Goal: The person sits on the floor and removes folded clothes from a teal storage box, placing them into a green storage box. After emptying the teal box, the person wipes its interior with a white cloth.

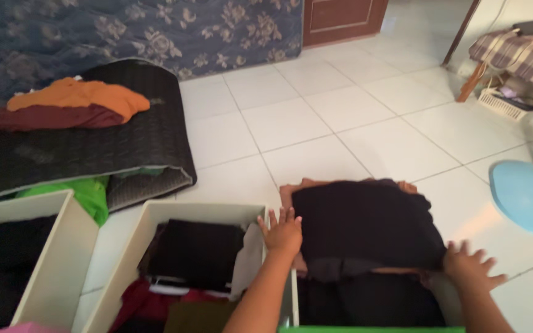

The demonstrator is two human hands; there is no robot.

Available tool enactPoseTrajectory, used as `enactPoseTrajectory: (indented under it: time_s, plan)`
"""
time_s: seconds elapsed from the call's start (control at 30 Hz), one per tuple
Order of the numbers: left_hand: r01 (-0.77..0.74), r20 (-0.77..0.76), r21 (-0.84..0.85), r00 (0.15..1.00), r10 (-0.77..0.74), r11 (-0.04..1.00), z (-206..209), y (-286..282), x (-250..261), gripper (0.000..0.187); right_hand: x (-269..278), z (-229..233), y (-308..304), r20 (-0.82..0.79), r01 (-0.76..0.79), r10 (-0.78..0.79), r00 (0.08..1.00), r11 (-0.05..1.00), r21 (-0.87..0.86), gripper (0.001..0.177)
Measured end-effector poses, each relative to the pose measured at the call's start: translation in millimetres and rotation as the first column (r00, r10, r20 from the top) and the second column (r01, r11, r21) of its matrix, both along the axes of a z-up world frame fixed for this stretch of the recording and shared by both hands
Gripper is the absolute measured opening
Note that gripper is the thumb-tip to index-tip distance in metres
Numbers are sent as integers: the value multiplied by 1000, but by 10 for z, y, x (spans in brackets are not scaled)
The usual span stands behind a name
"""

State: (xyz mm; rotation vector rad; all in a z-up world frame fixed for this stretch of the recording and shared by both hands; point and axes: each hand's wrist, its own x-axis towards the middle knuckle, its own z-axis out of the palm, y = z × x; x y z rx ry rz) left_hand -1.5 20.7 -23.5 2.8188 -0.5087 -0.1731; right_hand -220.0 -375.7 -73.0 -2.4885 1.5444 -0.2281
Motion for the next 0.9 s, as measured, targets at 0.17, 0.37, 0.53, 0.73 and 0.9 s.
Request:
enactPoseTrajectory:
  time_s: [0.17,0.37,0.53,0.73,0.9]
  plan:
    - [128,269,-146,959,-85,981,-251,529,-122,49,-252,49,122,243,-64,140,960,953,-297,73]
    - [205,402,-474,915,3,856,-524,856,-317,30,-38,321,1093,291,-305,446,846,854,-422,72]
    - [139,233,-761,970,67,634,-613,376,-172,26,112,609,2075,268,-516,665,697,725,-456,67]
    - [-261,-204,-498,962,180,827,-189,-4,-98,49,221,790,2620,253,-642,738,625,671,-371,69]
    - [-264,-121,-594,963,239,760,130,-25,-68,38,316,903,2756,266,-686,760,593,650,-327,76]
